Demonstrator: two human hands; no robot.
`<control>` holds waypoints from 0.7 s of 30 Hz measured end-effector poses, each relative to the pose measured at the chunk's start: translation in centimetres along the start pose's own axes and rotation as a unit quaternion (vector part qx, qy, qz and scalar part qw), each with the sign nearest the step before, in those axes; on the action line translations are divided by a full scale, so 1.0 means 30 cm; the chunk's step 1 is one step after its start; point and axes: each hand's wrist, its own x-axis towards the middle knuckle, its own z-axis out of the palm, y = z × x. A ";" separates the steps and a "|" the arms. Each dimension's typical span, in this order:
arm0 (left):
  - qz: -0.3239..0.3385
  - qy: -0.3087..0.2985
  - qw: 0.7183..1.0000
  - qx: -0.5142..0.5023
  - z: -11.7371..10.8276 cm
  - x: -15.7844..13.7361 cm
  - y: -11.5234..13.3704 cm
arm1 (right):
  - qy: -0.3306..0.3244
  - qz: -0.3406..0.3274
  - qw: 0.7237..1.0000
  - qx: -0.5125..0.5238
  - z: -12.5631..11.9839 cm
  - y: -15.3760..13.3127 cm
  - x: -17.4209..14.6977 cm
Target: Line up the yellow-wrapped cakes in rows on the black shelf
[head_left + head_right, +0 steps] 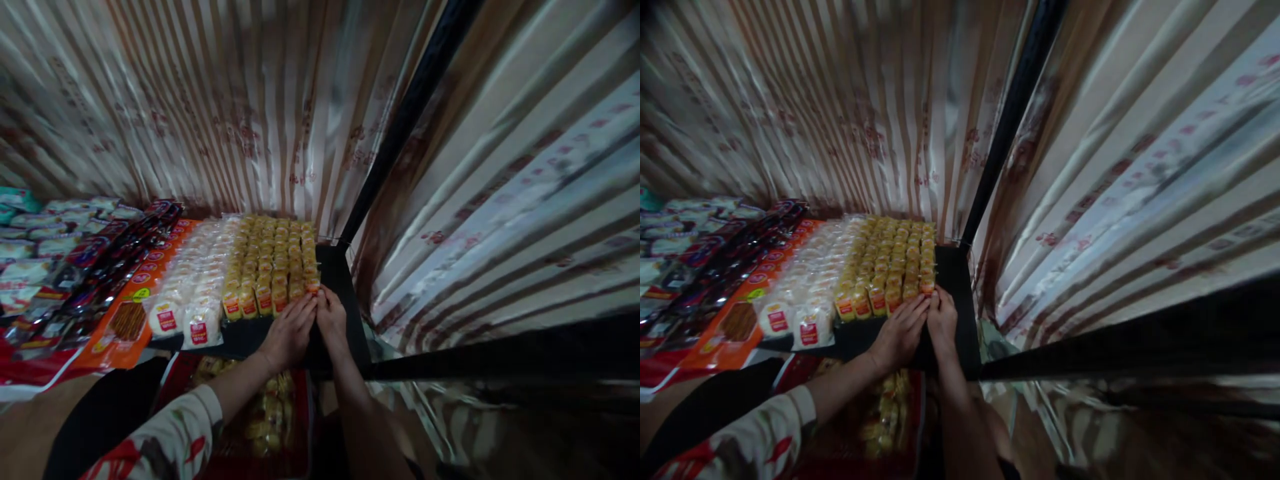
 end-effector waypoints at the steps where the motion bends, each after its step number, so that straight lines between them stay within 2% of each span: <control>1: 0.004 0.001 1.000 0.010 0.001 0.001 0.000 | 0.006 0.004 1.000 0.001 0.002 -0.003 -0.004; 5: 0.032 -0.009 0.998 0.058 0.005 0.002 0.001 | 0.007 0.008 1.000 0.009 0.005 -0.017 -0.019; 8: 0.025 -0.010 0.997 0.075 0.012 0.003 -0.004 | -0.006 0.014 0.999 0.030 0.001 -0.026 -0.030; 16: 0.024 0.002 0.997 0.073 0.022 0.004 -0.012 | -0.024 -0.018 0.998 0.052 -0.006 -0.030 -0.049; 21: 0.014 0.007 0.997 0.072 0.028 0.007 -0.011 | -0.042 -0.007 0.998 0.053 -0.008 -0.027 -0.060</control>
